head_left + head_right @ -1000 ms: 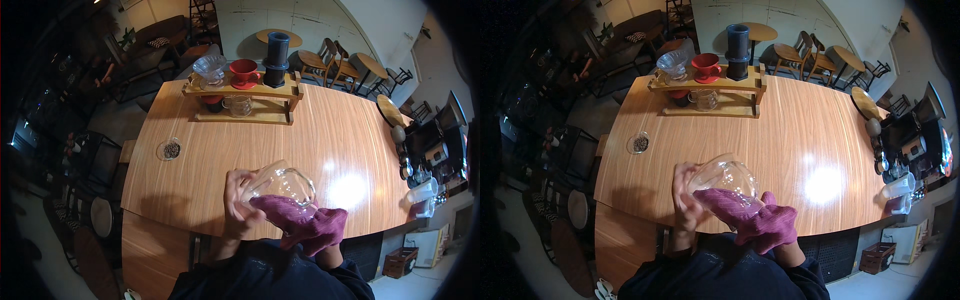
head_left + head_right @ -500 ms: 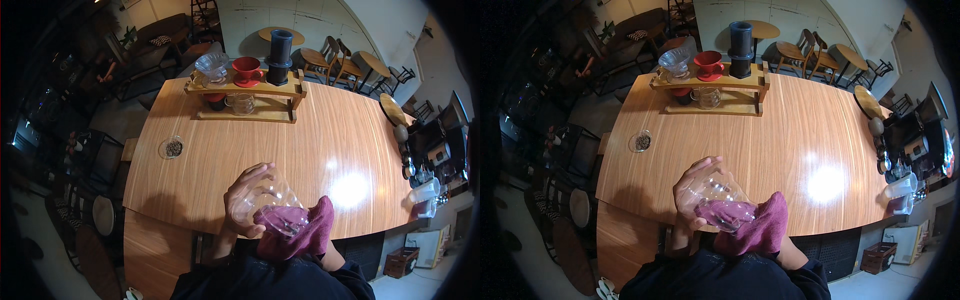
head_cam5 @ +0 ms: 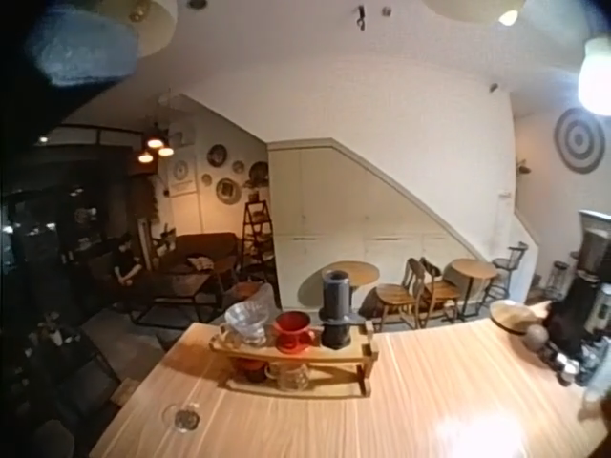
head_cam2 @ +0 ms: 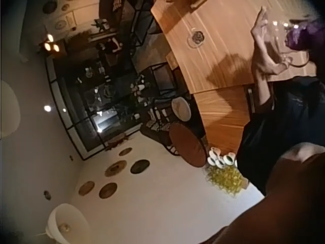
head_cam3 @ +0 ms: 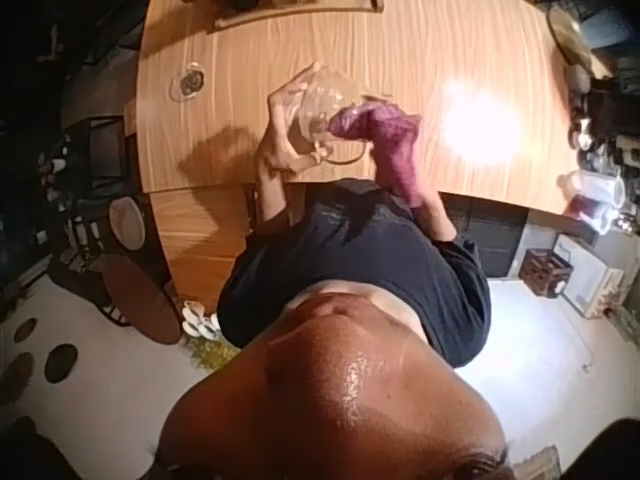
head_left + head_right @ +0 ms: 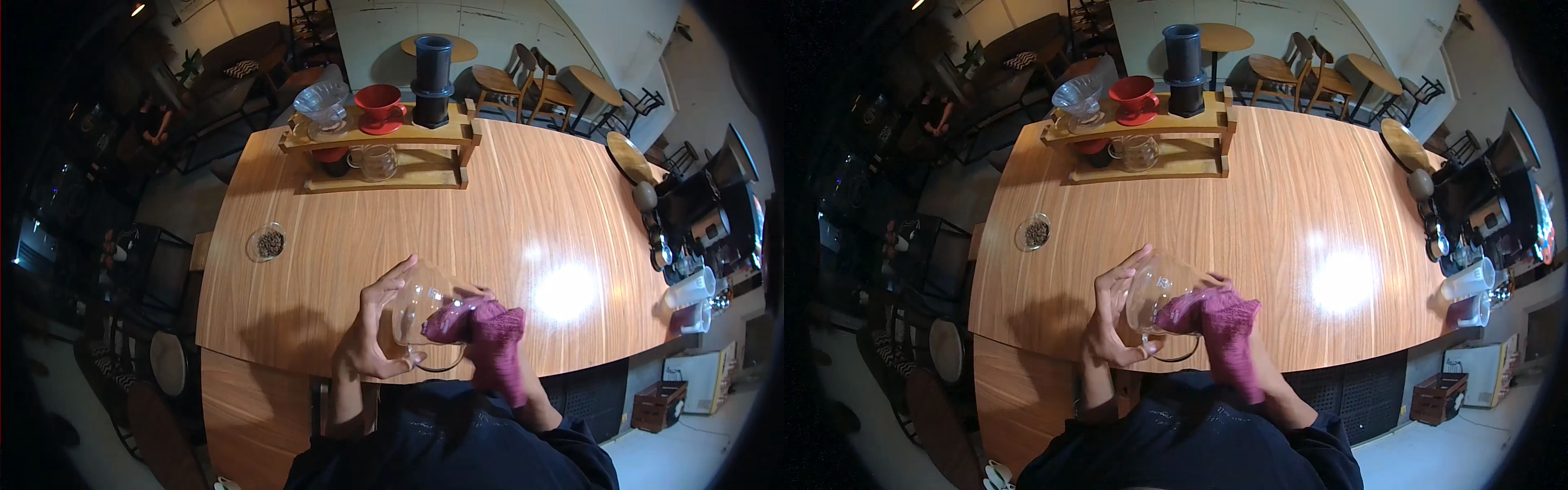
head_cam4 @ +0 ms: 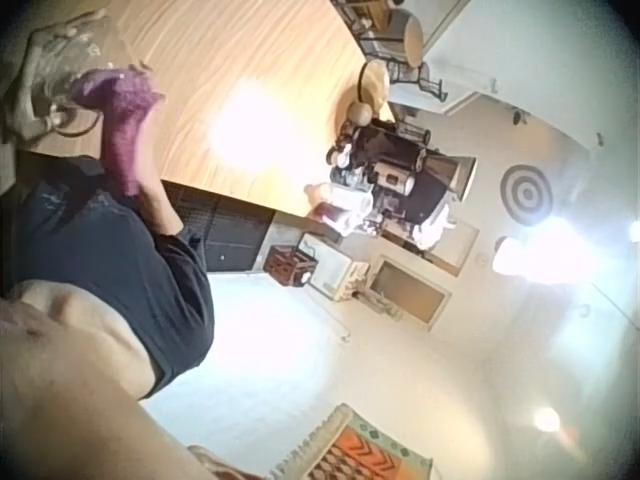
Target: Wiping and drying a glass pitcher or carafe with a pink microfiber cloth.
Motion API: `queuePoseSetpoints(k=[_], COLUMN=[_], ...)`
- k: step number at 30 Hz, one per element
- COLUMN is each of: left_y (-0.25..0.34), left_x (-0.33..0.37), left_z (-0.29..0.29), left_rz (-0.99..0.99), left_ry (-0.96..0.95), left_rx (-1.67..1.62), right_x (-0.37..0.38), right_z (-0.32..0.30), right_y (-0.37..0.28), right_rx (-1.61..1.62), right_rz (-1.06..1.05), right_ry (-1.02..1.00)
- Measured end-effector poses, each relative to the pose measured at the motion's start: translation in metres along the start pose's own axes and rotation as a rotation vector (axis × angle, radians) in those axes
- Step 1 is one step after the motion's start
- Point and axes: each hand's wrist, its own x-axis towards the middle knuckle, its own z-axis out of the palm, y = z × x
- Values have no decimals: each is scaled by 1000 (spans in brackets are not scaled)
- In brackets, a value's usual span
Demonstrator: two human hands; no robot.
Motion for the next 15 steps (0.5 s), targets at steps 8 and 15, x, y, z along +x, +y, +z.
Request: queuePoseSetpoints(k=[8, 15], left_y=[25, -36], left_x=[10, -23], left_z=[31, 57], left_rz=[-28, 185], left_ry=[-38, 119], left_rx=[708, 1013], right_x=[22, 72], right_z=[2, 1], right_y=[1, -23], right_rx=[139, -603], right_rz=[-88, -365], right_ry=[233, 255])
